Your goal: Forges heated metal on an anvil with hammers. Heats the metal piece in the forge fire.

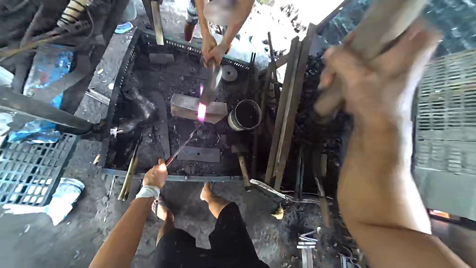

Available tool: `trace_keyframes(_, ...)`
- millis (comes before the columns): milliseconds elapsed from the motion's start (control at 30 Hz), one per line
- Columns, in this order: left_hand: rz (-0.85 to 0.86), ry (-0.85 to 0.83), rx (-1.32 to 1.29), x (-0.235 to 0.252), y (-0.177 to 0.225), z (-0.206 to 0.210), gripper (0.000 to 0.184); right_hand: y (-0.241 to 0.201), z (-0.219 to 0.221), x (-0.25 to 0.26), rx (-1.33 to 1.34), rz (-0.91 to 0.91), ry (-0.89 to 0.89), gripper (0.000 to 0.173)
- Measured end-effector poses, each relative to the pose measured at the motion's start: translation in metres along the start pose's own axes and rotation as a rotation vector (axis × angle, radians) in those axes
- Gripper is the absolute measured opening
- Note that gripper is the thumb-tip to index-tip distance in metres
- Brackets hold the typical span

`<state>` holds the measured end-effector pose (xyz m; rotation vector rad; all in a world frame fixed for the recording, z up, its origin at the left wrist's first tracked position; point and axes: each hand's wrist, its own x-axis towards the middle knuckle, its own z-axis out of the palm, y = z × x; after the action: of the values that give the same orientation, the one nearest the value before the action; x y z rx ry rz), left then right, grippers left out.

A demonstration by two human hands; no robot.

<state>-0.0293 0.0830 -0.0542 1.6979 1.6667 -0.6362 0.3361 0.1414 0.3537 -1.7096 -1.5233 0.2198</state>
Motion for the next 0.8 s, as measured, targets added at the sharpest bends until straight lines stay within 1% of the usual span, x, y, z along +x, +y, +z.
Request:
trace_keyframes(33, -0.013, -0.007, 0.003, 0.003, 0.001, 0.003, 0.052, 0.0, 0.013, 0.021, -0.012, -0.095, 0.132, 0.043)
trace_keyframes(67, -0.021, -0.022, 0.003, 0.006, 0.001, 0.006, 0.053, 0.009, 0.038, 0.031, 0.002, -0.148, 0.223, 0.046)
trace_keyframes(100, -0.029, -0.044, 0.003, 0.008, 0.003, 0.007, 0.053, 0.026, 0.072, 0.025, 0.025, -0.148, 0.26, 0.048)
trace_keyframes(133, -0.038, -0.066, -0.003, 0.011, 0.004, 0.007, 0.051, 0.049, 0.114, 0.001, 0.051, -0.053, 0.225, 0.051)
trace_keyframes(167, -0.044, -0.075, -0.006, 0.014, 0.005, 0.009, 0.047, 0.08, 0.159, -0.036, 0.097, 0.136, 0.114, 0.051)
trace_keyframes(200, -0.045, -0.073, -0.007, 0.016, 0.006, 0.012, 0.044, 0.119, 0.206, -0.075, 0.162, 0.323, -0.017, 0.048)
trace_keyframes(233, -0.043, -0.067, -0.003, 0.016, 0.006, 0.014, 0.042, 0.161, 0.248, -0.109, 0.242, 0.522, -0.146, 0.041)
trace_keyframes(267, -0.044, -0.065, 0.001, 0.011, 0.007, 0.012, 0.041, 0.194, 0.278, -0.134, 0.309, 0.696, -0.265, 0.036)
trace_keyframes(300, -0.051, -0.071, 0.006, 0.002, 0.008, 0.006, 0.041, 0.207, 0.286, -0.143, 0.347, 0.859, -0.371, 0.034)
trace_keyframes(333, -0.059, -0.063, 0.006, -0.004, 0.012, -0.009, 0.041, 0.2, 0.277, -0.13, 0.365, 0.961, -0.435, 0.033)
trace_keyframes(367, -0.066, -0.061, -0.005, -0.01, 0.018, -0.021, 0.041, 0.182, 0.255, -0.108, 0.366, 0.975, -0.454, 0.031)
trace_keyframes(433, -0.046, -0.063, -0.01, -0.025, 0.023, -0.026, 0.042, 0.136, 0.181, -0.095, 0.302, 0.902, -0.427, 0.028)
trace_keyframes(500, -0.026, -0.033, -0.034, -0.015, 0.023, -0.026, 0.044, 0.083, 0.109, -0.074, 0.213, 0.722, -0.371, 0.03)
trace_keyframes(567, -0.016, -0.023, -0.054, -0.003, 0.018, -0.011, 0.046, 0.037, 0.043, -0.062, 0.097, 0.512, -0.311, 0.031)
trace_keyframes(633, 0.01, 0.004, -0.051, 0.009, 0.011, 0.0, 0.05, 0.006, -0.005, -0.041, -0.019, 0.275, -0.202, 0.035)
trace_keyframes(667, 0.013, 0.011, -0.05, 0.011, 0.011, 0.001, 0.051, -0.003, -0.018, -0.024, -0.05, 0.148, -0.129, 0.038)
trace_keyframes(700, 0.004, 0.004, -0.051, 0.012, 0.012, 0.002, 0.053, -0.006, -0.02, -0.005, -0.058, 0.03, -0.025, 0.04)
trace_keyframes(733, -0.009, -0.008, -0.049, 0.012, 0.013, 0.001, 0.054, -0.004, -0.013, 0.013, -0.042, -0.063, 0.081, 0.042)
trace_keyframes(767, -0.024, -0.025, -0.044, 0.013, 0.014, 0.002, 0.055, 0.002, 0.005, 0.024, -0.01, -0.12, 0.185, 0.045)
trace_keyframes(800, -0.04, -0.045, -0.041, 0.014, 0.015, 0.003, 0.055, 0.013, 0.032, 0.023, 0.035, -0.147, 0.248, 0.047)
